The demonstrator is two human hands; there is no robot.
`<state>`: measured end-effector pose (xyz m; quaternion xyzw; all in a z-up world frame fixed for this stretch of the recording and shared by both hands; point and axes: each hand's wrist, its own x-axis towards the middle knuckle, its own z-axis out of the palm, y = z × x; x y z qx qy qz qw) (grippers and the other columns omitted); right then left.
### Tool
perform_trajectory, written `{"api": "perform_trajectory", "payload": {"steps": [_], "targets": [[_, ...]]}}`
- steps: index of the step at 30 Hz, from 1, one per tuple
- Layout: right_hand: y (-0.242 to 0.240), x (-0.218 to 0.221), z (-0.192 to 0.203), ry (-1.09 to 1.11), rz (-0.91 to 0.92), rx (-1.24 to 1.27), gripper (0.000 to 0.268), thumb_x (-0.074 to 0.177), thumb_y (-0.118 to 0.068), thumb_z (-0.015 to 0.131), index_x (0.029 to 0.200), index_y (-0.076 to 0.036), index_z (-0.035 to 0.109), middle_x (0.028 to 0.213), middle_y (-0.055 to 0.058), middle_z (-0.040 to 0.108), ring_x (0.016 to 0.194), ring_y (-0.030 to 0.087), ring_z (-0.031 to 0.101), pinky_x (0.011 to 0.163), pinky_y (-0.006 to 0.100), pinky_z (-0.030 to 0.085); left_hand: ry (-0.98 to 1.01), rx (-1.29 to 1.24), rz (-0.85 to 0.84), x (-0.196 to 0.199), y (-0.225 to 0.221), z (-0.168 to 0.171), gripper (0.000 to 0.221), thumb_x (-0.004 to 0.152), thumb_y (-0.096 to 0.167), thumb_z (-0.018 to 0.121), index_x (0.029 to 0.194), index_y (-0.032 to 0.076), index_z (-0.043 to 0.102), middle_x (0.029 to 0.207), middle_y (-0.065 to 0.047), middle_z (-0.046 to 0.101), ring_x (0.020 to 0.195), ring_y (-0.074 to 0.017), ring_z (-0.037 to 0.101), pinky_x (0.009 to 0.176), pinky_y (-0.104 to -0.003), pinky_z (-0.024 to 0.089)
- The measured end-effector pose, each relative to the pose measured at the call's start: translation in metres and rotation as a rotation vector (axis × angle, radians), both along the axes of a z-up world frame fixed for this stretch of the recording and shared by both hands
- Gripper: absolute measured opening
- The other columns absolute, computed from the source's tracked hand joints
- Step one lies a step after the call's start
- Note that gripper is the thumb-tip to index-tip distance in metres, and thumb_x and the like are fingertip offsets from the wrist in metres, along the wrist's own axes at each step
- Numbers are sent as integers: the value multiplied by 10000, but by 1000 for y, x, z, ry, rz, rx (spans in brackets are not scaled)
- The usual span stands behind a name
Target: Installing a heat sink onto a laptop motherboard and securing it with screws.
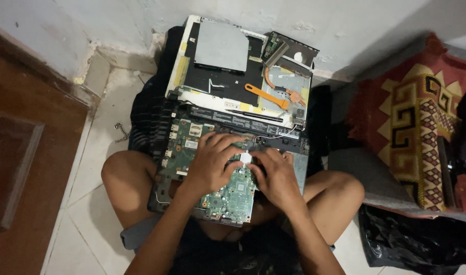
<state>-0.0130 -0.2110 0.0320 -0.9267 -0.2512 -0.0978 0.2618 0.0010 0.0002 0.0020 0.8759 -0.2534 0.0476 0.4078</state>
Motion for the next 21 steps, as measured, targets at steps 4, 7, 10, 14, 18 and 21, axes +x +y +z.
{"api": "perform_trajectory", "payload": {"steps": [4,7,10,14,18,21], "targets": [[0,-1,-2,34,-16,16,267,906,-265,760,1135,-137,713,803,12,635,822,219,660,855,370,395,9,-22,-6,-1,0,1,208,1022,246,619,1159,114,704,1310,-94,642,1304,-339,547,1111,-648,292],[0,-2,-2,37,-11,15,272,911,-266,759,1143,-138,701,805,6,620,816,213,655,845,366,394,18,-14,-5,-1,0,2,215,1024,243,615,1173,116,705,1309,-92,641,1307,-339,545,1112,-648,290],[0,-1,1,35,-2,12,276,913,-262,754,1152,-139,694,812,8,613,825,219,656,844,368,395,18,-4,2,-1,-1,2,221,1022,254,620,1174,120,707,1308,-88,643,1307,-334,546,1113,-645,291],[1,0,8,45,5,-8,270,914,-261,750,1152,-145,700,805,4,609,821,222,657,839,374,391,9,6,-6,0,0,-1,237,1021,267,623,1201,135,702,1311,-87,641,1305,-335,549,1112,-648,294],[-1,1,4,52,9,-4,253,925,-255,744,1152,-147,709,787,1,608,806,209,654,841,356,378,3,6,4,0,-1,-1,209,1010,251,642,1162,121,703,1310,-89,639,1312,-330,545,1118,-647,295],[-1,1,4,44,10,-19,255,914,-252,755,1144,-149,717,790,-3,614,811,209,654,837,357,380,2,1,5,-1,-1,1,199,1004,234,651,1148,109,708,1302,-93,644,1303,-331,549,1114,-652,299]]}}
